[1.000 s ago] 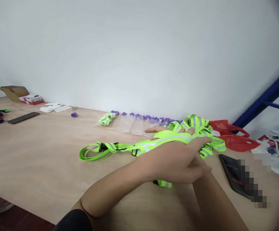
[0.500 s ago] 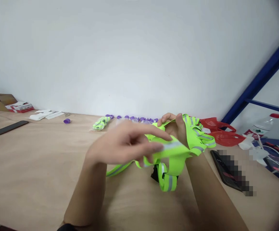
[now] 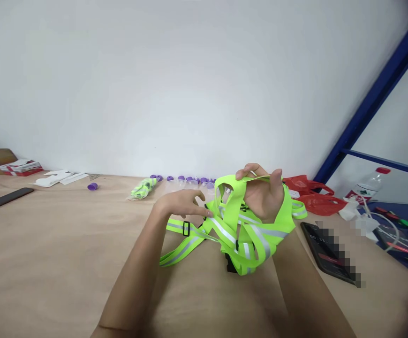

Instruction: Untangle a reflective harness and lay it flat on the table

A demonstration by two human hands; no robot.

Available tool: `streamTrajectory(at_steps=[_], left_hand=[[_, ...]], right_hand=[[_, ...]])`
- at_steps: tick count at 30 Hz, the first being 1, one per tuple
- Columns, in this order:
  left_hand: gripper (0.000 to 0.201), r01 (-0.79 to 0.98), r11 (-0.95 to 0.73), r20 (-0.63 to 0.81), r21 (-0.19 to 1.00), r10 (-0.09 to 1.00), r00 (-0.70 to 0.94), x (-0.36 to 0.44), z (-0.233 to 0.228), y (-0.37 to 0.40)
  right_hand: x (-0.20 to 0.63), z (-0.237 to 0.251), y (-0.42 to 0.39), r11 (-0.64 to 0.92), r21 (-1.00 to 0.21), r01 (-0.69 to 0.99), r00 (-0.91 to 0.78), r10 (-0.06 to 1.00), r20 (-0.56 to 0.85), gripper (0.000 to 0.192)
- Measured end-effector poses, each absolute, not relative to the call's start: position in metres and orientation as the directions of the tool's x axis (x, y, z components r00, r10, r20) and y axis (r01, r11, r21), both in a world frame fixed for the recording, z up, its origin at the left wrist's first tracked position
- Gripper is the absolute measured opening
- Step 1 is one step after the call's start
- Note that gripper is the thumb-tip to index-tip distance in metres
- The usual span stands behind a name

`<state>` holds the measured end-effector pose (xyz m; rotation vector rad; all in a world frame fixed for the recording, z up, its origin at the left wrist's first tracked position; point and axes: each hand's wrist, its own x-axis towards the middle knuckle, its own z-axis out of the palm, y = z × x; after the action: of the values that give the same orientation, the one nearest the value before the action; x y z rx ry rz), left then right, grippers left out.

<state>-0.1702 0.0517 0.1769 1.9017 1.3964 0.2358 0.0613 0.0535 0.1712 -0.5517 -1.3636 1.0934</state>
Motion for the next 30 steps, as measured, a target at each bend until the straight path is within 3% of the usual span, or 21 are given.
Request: streamTrajectory(at_steps=[4,10,13,19,22,26,30], left_hand=[[0.089,0.656,0.006,-0.36,0.755,0.84,0.406,-0.166,0.166,0.063],[0.058,0.452,-0.066,-0.145,0.89,0.897,0.416,-0.157,0.165,0.064],[0.049,0.379,-0.073,-0.085,0.922,0.919,0.384,-0.16,0.167,0.064],[0.041,0.406,0.001,-0.207,0.914,0.861,0.464,-0.165,0.161,0.07],[0.025,0.334,0.013,-0.161,0.942,0.894,0.418,-0.164,0.157,0.074],[0.014,0.133,-0.026,-0.013,0.991,0.957,0.291,-0.165,0.161,0.074],[0.031,-0.097,-0.118,0.133,0.988,0.975,0.177,-0.162,0.176,0.067]], right_hand=[[0.064,0.174,0.052,0.453,-0.831,-0.323,-0.101,0.856,0.506,0.057],[0.065,0.17,0.054,0.48,-0.795,-0.372,-0.107,0.828,0.55,0.052],[0.064,0.17,0.053,0.451,-0.768,-0.454,-0.12,0.823,0.555,0.047],[0.061,0.17,0.053,0.421,-0.72,-0.551,-0.13,0.809,0.573,0.045],[0.062,0.166,0.058,0.428,-0.696,-0.576,-0.161,0.776,0.61,0.039],[0.067,0.162,0.064,0.489,-0.738,-0.465,-0.203,0.752,0.627,0.032],[0.069,0.162,0.063,0.577,-0.81,-0.106,-0.294,0.76,0.58,0.028]])
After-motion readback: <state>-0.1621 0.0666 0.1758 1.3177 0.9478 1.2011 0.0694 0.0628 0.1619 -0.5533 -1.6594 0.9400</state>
